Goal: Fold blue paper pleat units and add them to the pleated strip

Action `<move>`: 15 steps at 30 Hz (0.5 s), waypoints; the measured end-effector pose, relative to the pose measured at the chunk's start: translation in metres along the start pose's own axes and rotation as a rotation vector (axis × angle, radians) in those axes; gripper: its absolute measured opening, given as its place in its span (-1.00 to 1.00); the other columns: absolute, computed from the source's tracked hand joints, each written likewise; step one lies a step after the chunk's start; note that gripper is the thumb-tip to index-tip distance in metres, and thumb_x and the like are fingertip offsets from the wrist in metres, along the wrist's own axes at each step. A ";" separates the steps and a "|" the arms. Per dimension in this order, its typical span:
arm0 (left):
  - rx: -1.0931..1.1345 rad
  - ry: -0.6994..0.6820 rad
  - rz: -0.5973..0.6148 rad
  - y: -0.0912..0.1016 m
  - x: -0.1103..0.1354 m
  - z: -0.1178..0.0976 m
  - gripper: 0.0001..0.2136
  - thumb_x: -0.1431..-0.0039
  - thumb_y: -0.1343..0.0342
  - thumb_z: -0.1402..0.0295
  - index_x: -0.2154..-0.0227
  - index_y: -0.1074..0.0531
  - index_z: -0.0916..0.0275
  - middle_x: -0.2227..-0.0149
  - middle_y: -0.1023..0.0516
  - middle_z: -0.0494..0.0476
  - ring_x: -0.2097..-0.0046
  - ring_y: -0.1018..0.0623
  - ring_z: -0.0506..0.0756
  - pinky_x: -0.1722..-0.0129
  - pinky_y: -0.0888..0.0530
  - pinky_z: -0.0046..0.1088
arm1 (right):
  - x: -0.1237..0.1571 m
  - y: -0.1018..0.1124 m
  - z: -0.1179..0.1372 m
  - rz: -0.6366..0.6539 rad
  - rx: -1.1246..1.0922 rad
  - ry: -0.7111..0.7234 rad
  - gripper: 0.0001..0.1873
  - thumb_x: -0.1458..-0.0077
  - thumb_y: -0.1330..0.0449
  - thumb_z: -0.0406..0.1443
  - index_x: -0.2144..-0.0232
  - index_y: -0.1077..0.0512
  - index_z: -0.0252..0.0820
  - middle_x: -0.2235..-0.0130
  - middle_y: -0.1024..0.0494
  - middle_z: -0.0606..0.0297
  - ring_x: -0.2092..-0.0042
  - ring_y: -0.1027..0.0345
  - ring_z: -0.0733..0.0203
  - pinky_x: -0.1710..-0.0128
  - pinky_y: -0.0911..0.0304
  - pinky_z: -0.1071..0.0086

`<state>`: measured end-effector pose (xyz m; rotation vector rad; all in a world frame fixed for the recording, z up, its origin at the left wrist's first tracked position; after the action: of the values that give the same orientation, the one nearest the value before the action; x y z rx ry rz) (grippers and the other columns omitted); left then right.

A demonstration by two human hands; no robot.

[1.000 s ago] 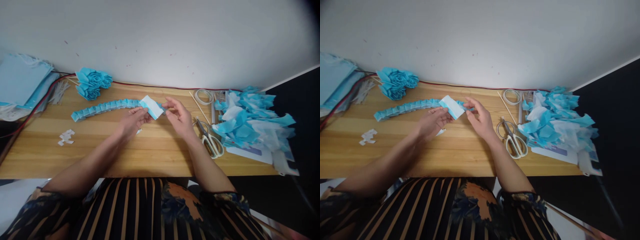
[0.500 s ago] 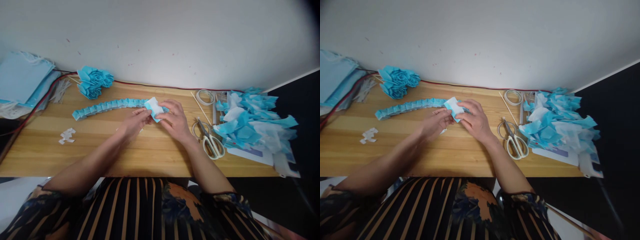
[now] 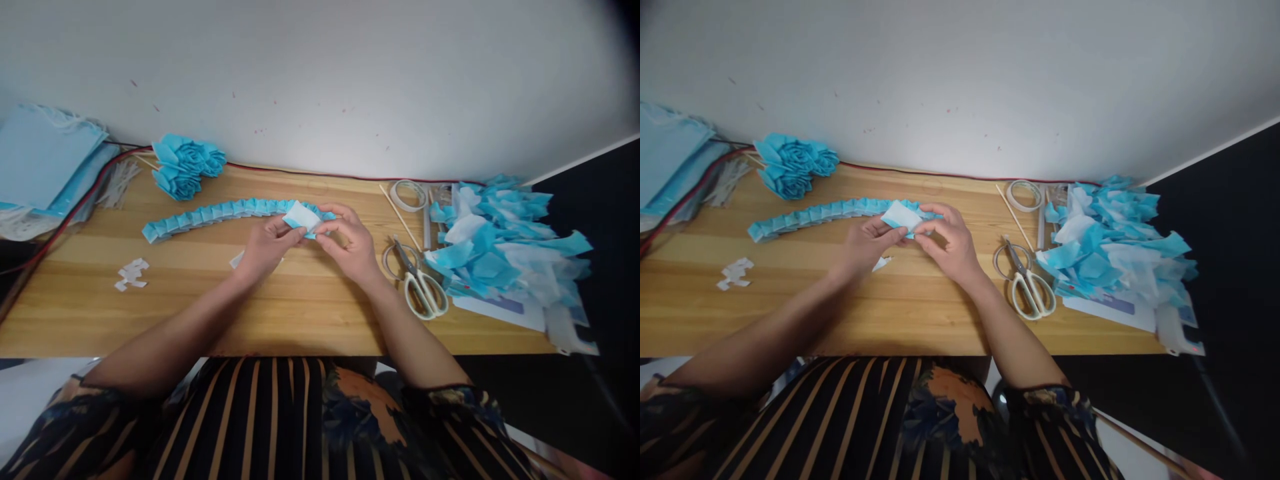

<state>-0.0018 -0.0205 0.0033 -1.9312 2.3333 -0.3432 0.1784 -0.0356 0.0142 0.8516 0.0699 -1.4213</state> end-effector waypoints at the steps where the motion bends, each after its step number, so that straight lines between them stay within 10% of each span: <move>1: -0.007 -0.006 -0.003 -0.001 0.001 -0.001 -0.64 0.11 -0.49 0.07 0.35 -0.62 0.21 0.34 -0.69 0.06 0.34 -0.57 0.05 0.17 -0.56 -0.34 | 0.000 -0.001 0.000 -0.007 -0.020 -0.035 -0.96 -0.23 -0.28 -0.27 0.30 -0.55 -0.02 -0.10 -0.58 0.20 -0.16 -0.46 0.02 -0.20 -0.32 -0.03; 15: -0.135 -0.040 -0.009 0.001 0.002 -0.001 -0.71 -0.06 -0.37 0.08 0.40 -0.58 0.23 0.47 -0.60 0.05 0.41 -0.54 0.03 0.33 -0.51 -0.42 | -0.002 -0.010 -0.009 0.027 -0.390 -0.412 -0.68 -0.06 -0.32 -0.16 0.13 -0.44 -0.08 0.39 -0.50 0.45 0.37 -0.34 0.31 0.32 -0.25 0.38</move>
<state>-0.0034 -0.0218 0.0043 -1.9872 2.3803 -0.1497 0.1734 -0.0286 0.0044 0.2319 0.0203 -1.4691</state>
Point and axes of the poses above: each hand's wrist, its own x-axis away from the middle knuckle, its own y-axis out of the back of the hand, z = x × y, the point moved 2 cm from there along -x, towards the middle knuckle
